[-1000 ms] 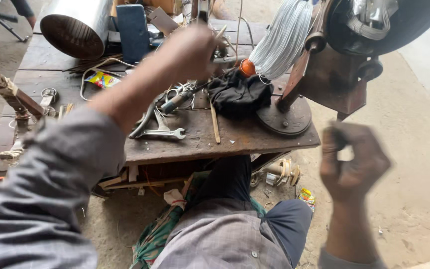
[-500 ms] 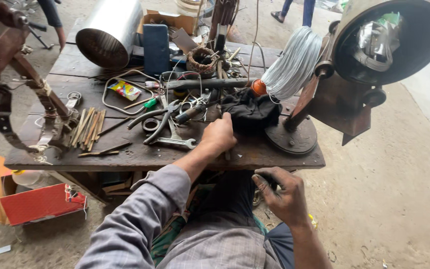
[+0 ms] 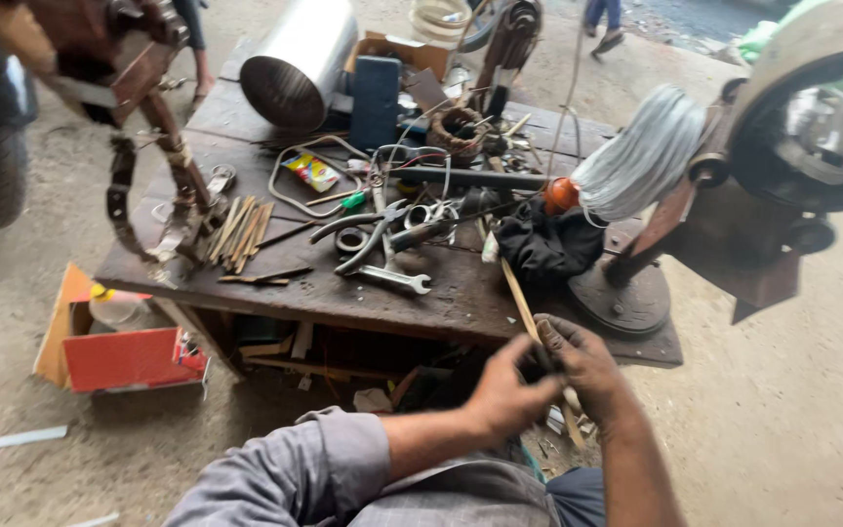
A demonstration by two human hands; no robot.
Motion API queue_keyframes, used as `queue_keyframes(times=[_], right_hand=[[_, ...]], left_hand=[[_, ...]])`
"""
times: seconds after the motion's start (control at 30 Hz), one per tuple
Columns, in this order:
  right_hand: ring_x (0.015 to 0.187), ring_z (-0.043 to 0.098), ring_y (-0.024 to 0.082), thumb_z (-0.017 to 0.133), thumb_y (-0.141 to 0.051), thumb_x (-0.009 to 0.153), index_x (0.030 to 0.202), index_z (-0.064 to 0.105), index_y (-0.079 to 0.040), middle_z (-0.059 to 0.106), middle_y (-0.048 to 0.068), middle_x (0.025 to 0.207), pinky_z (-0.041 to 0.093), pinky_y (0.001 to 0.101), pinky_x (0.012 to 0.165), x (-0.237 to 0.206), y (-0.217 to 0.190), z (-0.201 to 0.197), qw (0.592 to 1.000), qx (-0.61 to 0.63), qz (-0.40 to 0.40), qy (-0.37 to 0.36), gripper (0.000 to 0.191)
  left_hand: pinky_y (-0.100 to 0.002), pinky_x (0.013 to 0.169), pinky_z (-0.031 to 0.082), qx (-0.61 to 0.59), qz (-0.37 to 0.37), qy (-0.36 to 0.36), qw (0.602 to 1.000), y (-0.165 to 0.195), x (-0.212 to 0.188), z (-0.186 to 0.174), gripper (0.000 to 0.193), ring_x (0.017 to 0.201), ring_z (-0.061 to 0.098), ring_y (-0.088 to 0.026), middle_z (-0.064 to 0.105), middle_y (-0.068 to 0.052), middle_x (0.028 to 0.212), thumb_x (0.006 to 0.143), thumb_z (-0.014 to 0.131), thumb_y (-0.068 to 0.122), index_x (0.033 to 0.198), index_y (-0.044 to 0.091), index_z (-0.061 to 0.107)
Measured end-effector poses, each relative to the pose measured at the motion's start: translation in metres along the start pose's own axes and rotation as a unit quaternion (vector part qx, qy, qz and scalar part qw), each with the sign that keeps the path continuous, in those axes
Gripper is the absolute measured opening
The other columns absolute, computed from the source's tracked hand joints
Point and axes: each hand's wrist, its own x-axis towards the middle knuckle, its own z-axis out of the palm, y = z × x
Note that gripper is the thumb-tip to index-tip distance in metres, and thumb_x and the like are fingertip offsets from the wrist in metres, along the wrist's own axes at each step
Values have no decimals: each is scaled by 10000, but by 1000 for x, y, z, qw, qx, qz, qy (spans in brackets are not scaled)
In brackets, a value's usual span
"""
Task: The person winds insulated wire around a motor stator core clamped in a vise, using both hands to guide and pack the wire into slots. They use a wooden stick to push wire into place and pliers to trim and secure the wire ends.
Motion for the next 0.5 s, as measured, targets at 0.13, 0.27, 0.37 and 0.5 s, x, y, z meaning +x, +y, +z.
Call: queue_keyframes(times=[0.13, 0.27, 0.37, 0.5], right_hand=[[850, 684, 230, 717, -218, 877, 1301, 707, -39, 749, 173, 984, 550, 351, 737, 20, 19, -21, 993, -108, 48, 0, 461], [961, 696, 206, 743, -140, 844, 1213, 698, 11, 745, 110, 1055, 554, 328, 821, -4, 44, -35, 957, -277, -43, 69, 402], [900, 636, 182, 714, -136, 876, 1128, 642, -17, 674, 88, 996, 500, 308, 782, -15, 56, -26, 939, -298, -89, 147, 288], [819, 556, 149, 675, -130, 919, 1015, 567, -54, 578, 59, 916, 429, 283, 729, -17, 45, -49, 945, -191, -174, 202, 163]], left_hand=[[-328, 769, 592, 86, 1, -168, 982, 4, -30, 0, 366, 854, 712, -158, 739, -89, 952, 911, 782, 292, 1155, 42, 674], [-316, 739, 577, 186, 165, -219, 943, 8, -9, -27, 309, 782, 718, -194, 731, -114, 880, 943, 803, 333, 1024, 53, 701], [-298, 694, 582, 221, 242, -143, 934, 29, 8, -51, 286, 728, 715, -184, 719, -90, 841, 956, 792, 349, 967, 83, 687], [-274, 680, 598, 221, 346, -13, 912, 88, 65, -65, 245, 730, 729, -139, 725, -47, 877, 958, 781, 328, 1033, 128, 662]])
